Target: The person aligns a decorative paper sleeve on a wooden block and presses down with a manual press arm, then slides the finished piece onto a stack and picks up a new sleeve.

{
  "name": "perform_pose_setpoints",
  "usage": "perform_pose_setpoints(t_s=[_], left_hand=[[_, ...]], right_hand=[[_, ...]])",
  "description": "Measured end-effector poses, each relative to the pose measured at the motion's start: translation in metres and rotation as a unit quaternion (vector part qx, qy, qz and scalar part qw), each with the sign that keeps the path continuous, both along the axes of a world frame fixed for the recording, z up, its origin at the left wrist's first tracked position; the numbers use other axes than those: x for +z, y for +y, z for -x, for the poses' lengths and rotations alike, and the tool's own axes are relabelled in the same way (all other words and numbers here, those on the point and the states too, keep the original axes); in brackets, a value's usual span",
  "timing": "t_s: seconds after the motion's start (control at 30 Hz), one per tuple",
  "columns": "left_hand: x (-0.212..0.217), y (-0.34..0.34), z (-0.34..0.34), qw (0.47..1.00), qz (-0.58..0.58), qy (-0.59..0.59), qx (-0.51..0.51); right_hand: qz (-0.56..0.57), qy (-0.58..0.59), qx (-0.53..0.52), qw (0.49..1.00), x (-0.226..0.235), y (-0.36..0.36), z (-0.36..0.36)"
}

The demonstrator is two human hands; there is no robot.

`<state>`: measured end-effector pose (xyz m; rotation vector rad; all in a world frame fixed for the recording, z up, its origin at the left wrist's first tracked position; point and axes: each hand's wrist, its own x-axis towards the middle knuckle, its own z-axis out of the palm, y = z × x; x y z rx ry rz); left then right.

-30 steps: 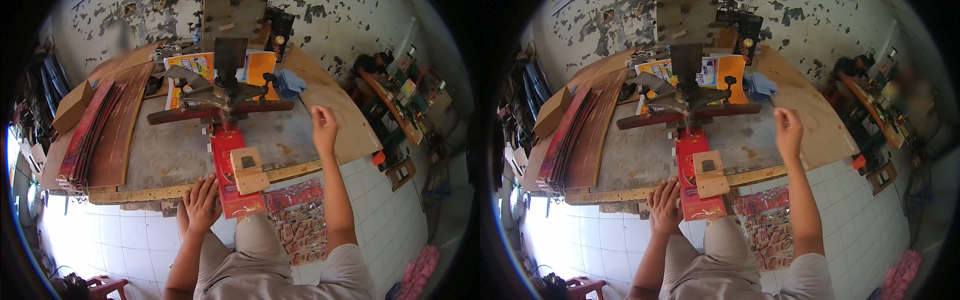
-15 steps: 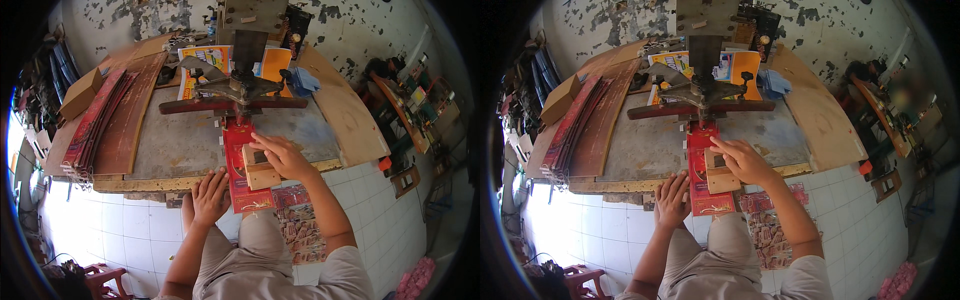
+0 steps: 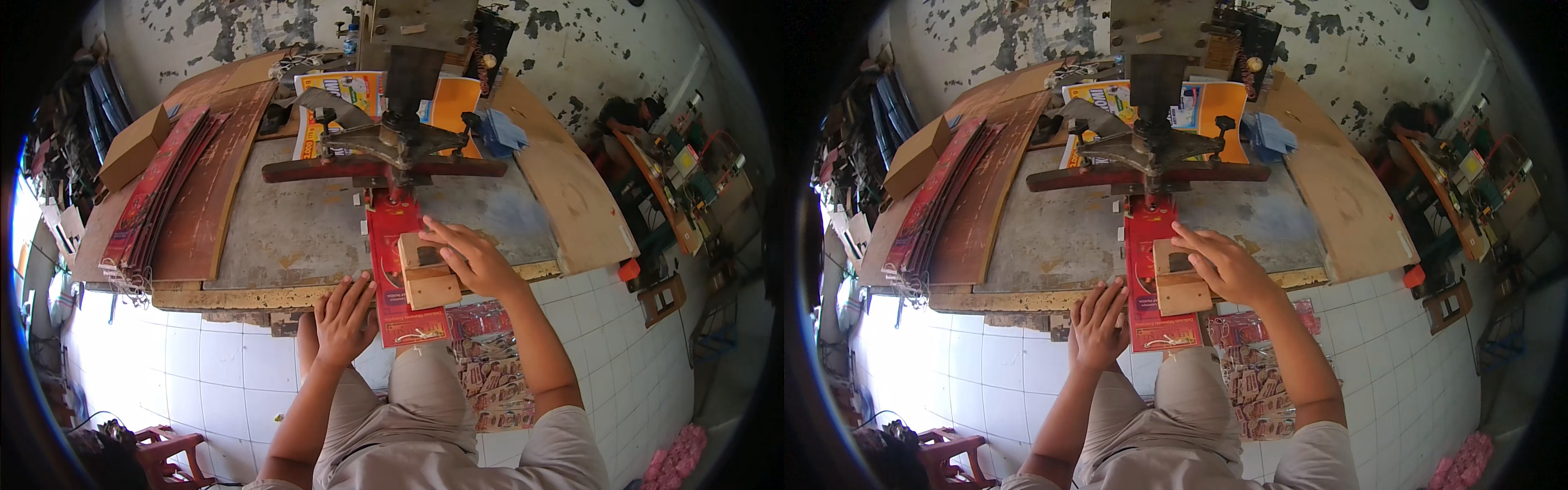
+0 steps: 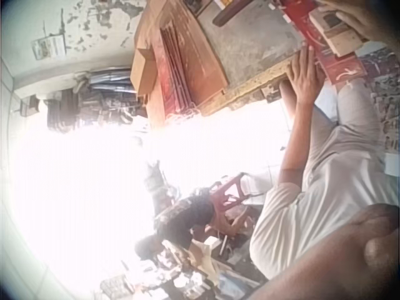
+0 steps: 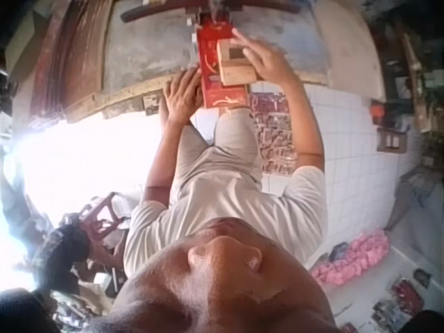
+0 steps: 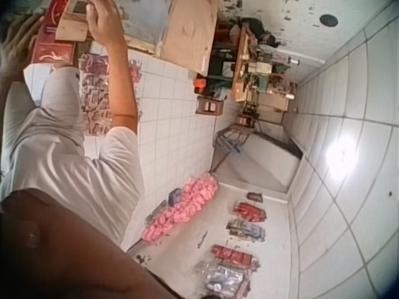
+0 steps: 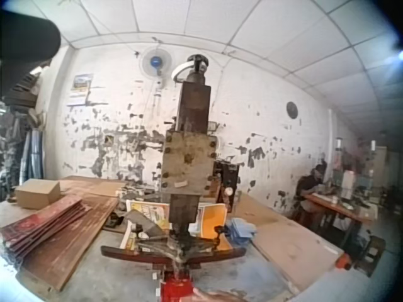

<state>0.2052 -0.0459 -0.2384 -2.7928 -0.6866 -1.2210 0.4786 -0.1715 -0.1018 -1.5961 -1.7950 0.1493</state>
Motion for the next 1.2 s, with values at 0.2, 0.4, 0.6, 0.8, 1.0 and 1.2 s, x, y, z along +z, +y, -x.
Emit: perform_pose_setpoints(t_s=[0.2, 0.4, 0.6, 0.8, 1.0, 1.2], left_hand=[[0.000, 0.000, 0.000, 1.000, -0.002, 0.003, 0.003], [0.001, 0.001, 0.001, 1.000, -0.003, 0.002, 0.002], [0.001, 0.000, 0.000, 1.000, -0.004, -0.003, 0.000], [0.001, 0.000, 0.000, 1.000, -0.002, -0.004, 0.002], [-0.002, 0.001, -0.001, 1.000, 0.003, -0.007, -0.001], [-0.001, 0.001, -0.001, 1.000, -0.002, -0.010, 0.001]], right_hand=[[-0.026, -0.024, 0.021, 0.999, -0.009, -0.003, -0.009], [-0.022, 0.001, -0.006, 1.000, -0.005, -0.002, -0.002], [-0.004, -0.003, 0.004, 1.000, -0.014, 0.000, -0.008], [0.003, 0.025, -0.006, 1.000, -0.013, -0.001, -0.004], [-0.014, 0.016, 0.001, 1.000, -0.016, 0.000, -0.005], [-0.018, 0.020, 0.003, 1.000, -0.015, 0.000, -0.003]])
